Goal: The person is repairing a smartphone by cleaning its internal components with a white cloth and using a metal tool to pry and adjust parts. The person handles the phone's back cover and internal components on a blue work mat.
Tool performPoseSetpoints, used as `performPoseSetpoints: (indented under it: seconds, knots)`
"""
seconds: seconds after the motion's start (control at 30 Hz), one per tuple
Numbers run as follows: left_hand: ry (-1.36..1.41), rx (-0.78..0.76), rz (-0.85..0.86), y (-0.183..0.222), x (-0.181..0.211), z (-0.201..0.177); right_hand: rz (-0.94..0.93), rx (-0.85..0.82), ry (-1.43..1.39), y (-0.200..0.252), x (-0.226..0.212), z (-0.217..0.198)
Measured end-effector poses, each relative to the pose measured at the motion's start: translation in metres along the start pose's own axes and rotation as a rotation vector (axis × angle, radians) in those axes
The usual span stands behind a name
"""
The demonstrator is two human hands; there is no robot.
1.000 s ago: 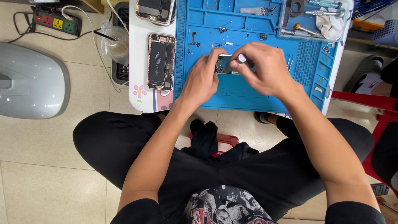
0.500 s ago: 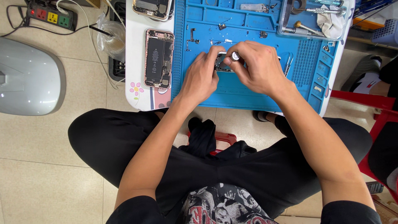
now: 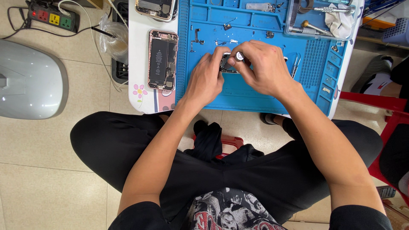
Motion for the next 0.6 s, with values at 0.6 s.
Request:
performPoseSetpoints:
  seconds: [0.6]
  knots:
    - [-0.026, 0.026, 0.017, 0.0001, 0.0009, 0.0006, 0.038, -0.022, 0.053, -0.0046, -0.001, 0.0013]
Point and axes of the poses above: each hand's wrist, its own y-axis away from the middle knuckle, its own z-axis out of the palm, x = y × z, the point moved 10 cm from there along -y, towards the middle knuckle
